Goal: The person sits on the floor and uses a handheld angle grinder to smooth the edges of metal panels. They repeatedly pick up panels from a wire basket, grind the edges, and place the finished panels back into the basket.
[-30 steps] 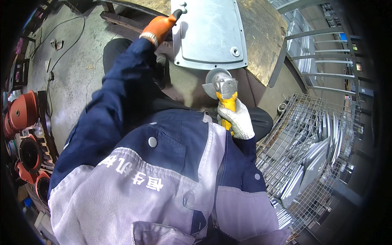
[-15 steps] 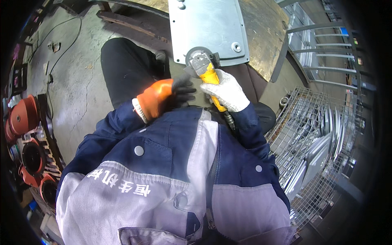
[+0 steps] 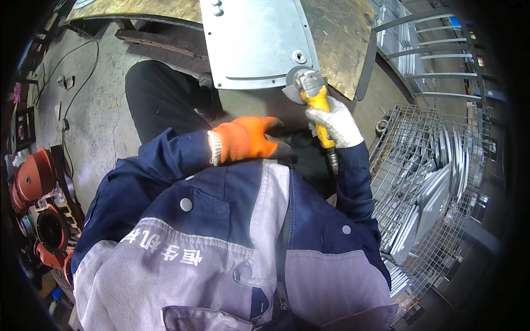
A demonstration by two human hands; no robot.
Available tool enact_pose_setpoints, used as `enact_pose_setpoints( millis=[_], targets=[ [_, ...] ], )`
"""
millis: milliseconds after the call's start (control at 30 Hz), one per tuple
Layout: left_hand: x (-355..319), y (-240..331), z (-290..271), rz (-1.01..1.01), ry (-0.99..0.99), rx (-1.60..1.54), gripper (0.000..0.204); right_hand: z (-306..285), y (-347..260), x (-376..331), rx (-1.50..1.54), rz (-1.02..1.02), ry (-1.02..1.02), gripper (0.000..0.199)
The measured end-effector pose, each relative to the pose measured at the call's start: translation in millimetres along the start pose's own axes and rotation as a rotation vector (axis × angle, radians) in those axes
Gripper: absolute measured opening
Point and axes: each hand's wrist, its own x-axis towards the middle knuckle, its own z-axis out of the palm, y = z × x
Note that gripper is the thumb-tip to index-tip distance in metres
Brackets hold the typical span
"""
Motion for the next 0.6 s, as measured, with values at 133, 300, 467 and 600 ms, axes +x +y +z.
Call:
enact_pose_setpoints(
  millis=[133, 300, 467, 600],
  targets=[
    [5.4, -23.8, -6.6, -0.054, 0.065, -0.174, 0.064, -36.2, 1.4, 8.2, 0.065, 0.001, 0.115, 0.037],
    [4.8, -70.0, -24.5, -0.086, 0.306, -1.061, 0.052, -51.1, 0.5, 4.2, 0.066, -0.027, 0.301, 0.030],
    [10.7, -94.4, -23.7, -0.031, 0.535, -0.842, 0.050, -7.1, 4.9, -26.9, 0.147, -0.071, 0.126, 0.030],
    [-6.7, -87.0, -17.1, -0.206, 0.332, -0.893, 0.054, 49.5, 4.6, -10.4, 0.083, -0.033, -0.190, 0.036]
  ],
)
